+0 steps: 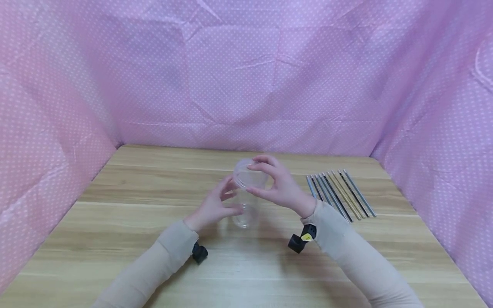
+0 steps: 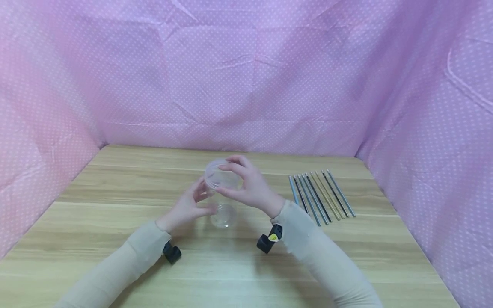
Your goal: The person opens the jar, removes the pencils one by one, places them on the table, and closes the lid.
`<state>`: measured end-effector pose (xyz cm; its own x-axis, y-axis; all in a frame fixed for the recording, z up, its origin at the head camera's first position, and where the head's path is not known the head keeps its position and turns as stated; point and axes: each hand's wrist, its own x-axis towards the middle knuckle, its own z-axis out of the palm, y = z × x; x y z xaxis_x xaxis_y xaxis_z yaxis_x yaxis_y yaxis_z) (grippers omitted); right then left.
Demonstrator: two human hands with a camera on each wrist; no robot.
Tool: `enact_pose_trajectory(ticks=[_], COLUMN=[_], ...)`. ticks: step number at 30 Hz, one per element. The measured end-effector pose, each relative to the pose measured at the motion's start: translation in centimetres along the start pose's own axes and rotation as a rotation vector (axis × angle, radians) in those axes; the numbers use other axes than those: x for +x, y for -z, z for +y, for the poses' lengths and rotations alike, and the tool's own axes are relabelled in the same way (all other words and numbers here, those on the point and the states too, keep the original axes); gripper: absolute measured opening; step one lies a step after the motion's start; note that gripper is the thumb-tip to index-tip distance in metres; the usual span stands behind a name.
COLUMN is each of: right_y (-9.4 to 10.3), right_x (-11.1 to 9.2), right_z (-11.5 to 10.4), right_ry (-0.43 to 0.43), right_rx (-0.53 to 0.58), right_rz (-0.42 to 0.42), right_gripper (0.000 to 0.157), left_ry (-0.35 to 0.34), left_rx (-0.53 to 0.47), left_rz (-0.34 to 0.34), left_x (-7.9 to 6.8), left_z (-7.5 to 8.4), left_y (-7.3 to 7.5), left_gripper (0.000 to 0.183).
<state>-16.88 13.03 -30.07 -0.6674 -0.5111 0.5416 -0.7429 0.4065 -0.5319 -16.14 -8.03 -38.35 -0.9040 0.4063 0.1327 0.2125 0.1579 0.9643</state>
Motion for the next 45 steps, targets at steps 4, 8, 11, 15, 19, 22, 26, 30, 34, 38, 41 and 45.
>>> enact_pose_trajectory(ticks=[4,8,11,15,19,22,26,30,34,38,41,45], right_y=[0.5,1.4,2.2,3.2,3.6,3.6,3.5,3.5,3.6,3.9,4.3,4.7], right_x=[0.2,0.7,1.2,1.9,2.4,2.6,2.5,2.4,2.6,3.2,3.5,4.1], right_z=[-0.3,-0.6,-0.9,-0.9,-0.7,-0.7,-0.9,-1.3,-1.6,-1.6,-1.4,-1.2], right_ry=[0.009,0.053,0.082,0.114,0.15,0.149,0.094,0.061,0.112,0.163,0.168,0.156], right_rx=[-0.027,-0.074,-0.105,-0.112,-0.111,-0.116,-0.113,-0.148,-0.195,-0.184,-0.156,-0.115], right_rz=[-0.037,-0.105,-0.186,-0.294,-0.367,-0.39,-0.374,-0.365,-0.397,-0.456,-0.499,-0.567], right_gripper=[0.043,0.044,0.044,0.044,0.043,0.044,0.047,0.045,0.042,0.041,0.042,0.045], left_ry=[0.001,0.002,0.012,0.025,0.029,0.027,0.033,0.033,0.005,-0.005,0.0,0.005], left_rx=[0.005,0.015,0.008,0.009,0.012,0.006,0.008,0.016,0.033,0.035,0.029,0.038], left_rz=[0.019,0.031,0.031,0.019,0.001,-0.01,-0.016,-0.02,-0.019,-0.014,-0.015,-0.027], left_x=[0.3,0.3,0.3,0.2,0.1,0.2,0.3,0.3,0.3,0.3,0.4,0.6], left_z=[-0.1,-0.1,0.0,0.2,0.3,0.2,-0.1,-0.1,-0.1,-0.1,-0.1,-0.1], left_y=[-0.3,-0.5,-0.5,-0.5,-0.4,-0.3,-0.3,-0.2,-0.2,-0.2,0.0,0.2], left_gripper=[0.096,0.095,0.094,0.094,0.096,0.095,0.095,0.097,0.096,0.096,0.095,0.094])
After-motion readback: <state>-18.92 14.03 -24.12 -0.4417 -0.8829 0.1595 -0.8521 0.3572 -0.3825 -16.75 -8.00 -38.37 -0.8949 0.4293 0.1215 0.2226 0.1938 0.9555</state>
